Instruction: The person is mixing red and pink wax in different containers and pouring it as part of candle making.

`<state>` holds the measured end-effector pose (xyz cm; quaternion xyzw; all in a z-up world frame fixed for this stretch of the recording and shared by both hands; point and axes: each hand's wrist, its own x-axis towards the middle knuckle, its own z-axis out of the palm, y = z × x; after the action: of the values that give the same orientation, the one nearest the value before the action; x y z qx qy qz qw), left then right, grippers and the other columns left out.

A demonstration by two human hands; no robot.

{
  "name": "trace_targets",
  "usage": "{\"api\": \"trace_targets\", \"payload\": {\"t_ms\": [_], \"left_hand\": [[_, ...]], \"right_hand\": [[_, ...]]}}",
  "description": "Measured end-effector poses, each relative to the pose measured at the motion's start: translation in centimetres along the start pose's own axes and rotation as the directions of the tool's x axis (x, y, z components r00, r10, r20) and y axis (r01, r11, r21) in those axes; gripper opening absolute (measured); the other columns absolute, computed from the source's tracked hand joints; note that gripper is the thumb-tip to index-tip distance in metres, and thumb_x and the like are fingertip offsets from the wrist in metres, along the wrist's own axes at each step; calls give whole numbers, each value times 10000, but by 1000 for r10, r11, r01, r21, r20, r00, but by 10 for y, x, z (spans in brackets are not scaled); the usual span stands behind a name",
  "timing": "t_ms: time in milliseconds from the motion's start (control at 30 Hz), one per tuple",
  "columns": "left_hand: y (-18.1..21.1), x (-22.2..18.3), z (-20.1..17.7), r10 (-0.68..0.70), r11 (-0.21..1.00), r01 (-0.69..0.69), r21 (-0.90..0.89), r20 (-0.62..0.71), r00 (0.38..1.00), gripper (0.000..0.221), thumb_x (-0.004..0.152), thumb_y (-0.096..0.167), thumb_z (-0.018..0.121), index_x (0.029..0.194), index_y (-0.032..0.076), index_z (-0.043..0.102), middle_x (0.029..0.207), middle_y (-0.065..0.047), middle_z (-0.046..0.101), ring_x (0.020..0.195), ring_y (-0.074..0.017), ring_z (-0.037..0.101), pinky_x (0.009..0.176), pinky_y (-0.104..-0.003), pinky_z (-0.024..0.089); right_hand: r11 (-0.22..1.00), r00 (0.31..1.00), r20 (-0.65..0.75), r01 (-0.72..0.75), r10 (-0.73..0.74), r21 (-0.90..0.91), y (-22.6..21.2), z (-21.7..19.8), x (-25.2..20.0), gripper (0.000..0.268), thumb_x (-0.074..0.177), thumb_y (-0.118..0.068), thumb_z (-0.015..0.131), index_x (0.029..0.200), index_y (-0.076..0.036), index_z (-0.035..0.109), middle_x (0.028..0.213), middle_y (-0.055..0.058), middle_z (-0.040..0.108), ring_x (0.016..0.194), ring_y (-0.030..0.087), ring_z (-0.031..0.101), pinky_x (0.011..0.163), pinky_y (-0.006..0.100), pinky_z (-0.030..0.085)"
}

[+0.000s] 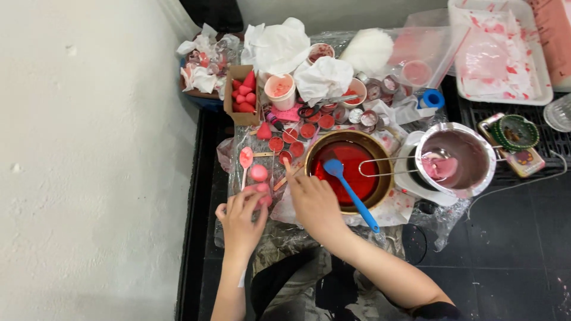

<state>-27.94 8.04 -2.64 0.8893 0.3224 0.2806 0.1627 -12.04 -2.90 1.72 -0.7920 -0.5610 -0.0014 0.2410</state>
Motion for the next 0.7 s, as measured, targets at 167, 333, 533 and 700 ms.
{"api": "trace_targets", "payload": {"t_ms": [167, 333, 533, 700], "left_hand": [[-8, -5, 2, 9, 1000, -9, 9, -5, 1000, 273, 832, 195, 760, 1103, 168, 737, 1132, 4, 668, 1080, -194, 611, 921, -420, 336], [-11, -4, 3, 16, 1000, -16, -1, 4, 1000, 245, 865, 212, 763, 1104, 165, 736, 1132, 4, 665, 1074, -195, 608, 927, -417, 341], [2, -6, 9, 63, 998, -63, 8, -6, 998, 296, 860, 208, 745, 1152, 170, 723, 1186, 3, 659, 1098, -211, 604, 949, -426, 329], [34, -11, 34, 152, 961, -148, -235, -2, 988, 410, 879, 239, 752, 1264, 123, 672, 1250, -49, 631, 1177, -270, 586, 1007, -440, 390]], "right_hand": [[960, 993, -20, 109, -118, -258, -15, 58, -2, 564, 823, -118, 587, 1362, 45, 569, 1031, 105, 622, 950, 256, 588, 809, 375, 461], [899, 997, 71, 58, -30, -434, -13, 94, -4, 561, 837, -169, 568, 1344, 74, 567, 1025, 109, 605, 968, 252, 560, 835, 354, 448], [973, 994, 81, 90, -74, -213, -11, 32, -7, 642, 763, -289, 701, 1323, 6, 592, 1135, 161, 596, 1054, 336, 548, 865, 451, 441], [999, 998, -54, -19, 16, -49, 37, -39, -39, 569, 821, -256, 781, 1349, -126, 610, 1347, 113, 583, 1255, 359, 517, 1030, 508, 409]]}}
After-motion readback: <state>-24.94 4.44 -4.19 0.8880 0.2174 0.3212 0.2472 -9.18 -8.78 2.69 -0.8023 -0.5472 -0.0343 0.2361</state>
